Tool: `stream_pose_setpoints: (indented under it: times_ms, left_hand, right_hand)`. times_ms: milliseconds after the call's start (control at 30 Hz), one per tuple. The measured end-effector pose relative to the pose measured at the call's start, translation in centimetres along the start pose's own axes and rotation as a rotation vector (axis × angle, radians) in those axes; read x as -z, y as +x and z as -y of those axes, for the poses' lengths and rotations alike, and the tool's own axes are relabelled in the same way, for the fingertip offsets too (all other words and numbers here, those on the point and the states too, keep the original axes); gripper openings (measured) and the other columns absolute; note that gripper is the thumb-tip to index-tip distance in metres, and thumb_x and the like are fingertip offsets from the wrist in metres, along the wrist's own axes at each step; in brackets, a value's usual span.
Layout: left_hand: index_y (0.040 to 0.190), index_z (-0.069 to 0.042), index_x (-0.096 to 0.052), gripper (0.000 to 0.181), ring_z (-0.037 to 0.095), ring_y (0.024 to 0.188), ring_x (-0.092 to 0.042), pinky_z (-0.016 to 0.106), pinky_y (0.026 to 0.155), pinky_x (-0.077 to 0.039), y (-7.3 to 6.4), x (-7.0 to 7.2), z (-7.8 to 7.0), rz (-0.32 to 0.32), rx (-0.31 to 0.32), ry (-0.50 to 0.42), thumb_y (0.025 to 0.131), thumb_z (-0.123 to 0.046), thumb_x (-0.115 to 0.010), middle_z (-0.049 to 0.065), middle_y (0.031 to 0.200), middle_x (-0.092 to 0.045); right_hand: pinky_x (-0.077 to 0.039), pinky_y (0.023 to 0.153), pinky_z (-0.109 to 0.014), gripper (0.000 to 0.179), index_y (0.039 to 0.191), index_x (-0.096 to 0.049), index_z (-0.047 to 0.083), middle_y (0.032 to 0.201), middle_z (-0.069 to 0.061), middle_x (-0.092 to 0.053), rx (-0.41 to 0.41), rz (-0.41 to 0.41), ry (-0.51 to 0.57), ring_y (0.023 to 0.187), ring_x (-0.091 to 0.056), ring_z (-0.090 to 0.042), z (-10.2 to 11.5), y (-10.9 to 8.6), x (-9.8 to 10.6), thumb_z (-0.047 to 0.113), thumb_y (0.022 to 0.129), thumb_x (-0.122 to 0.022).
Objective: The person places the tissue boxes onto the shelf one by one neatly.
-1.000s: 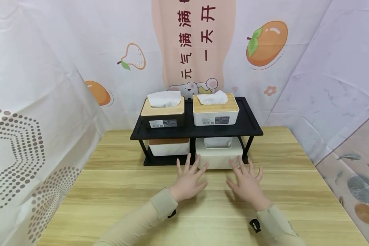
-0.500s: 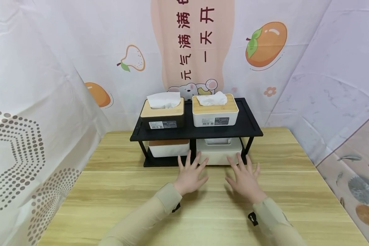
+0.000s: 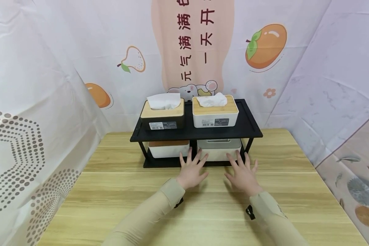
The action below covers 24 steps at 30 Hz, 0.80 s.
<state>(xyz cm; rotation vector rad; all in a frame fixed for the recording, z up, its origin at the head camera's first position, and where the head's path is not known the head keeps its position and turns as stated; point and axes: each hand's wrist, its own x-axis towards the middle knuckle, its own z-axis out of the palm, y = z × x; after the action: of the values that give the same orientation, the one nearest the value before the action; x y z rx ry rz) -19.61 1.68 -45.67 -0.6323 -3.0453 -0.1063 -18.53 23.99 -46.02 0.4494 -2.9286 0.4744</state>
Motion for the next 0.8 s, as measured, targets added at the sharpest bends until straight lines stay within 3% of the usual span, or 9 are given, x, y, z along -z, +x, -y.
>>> stream_pose_setpoints:
  times_ms: [533, 800]
  left_hand:
    - [0.151, -0.031, -0.022, 0.065, 0.039, 0.145, -0.002, 0.069, 0.108, -0.004, 0.5, 0.2, 0.4, -0.005, 0.005, -0.008, 0.095, -0.053, -0.045, 0.002, 0.16, -0.013]
    - [0.151, -0.031, -0.023, 0.063, 0.041, 0.145, 0.0, 0.071, 0.106, -0.004, -1.6, 1.6, 0.9, -0.084, -0.035, -0.061, 0.096, -0.056, -0.04, 0.008, 0.16, -0.008]
  right_hand:
    - [0.004, 0.098, -0.077, 0.072, 0.145, -0.035, 0.015, 0.149, -0.029, -0.026, 0.017, -0.02, -0.007, 0.135, -0.014, -0.055, 0.6, -0.2, 0.1, 0.037, 0.085, -0.067]
    - [0.005, 0.097, -0.077, 0.069, 0.143, -0.038, 0.014, 0.15, -0.03, -0.025, -0.009, -0.04, 0.043, 0.136, -0.011, -0.055, 1.1, -1.3, 1.2, 0.035, 0.085, -0.068]
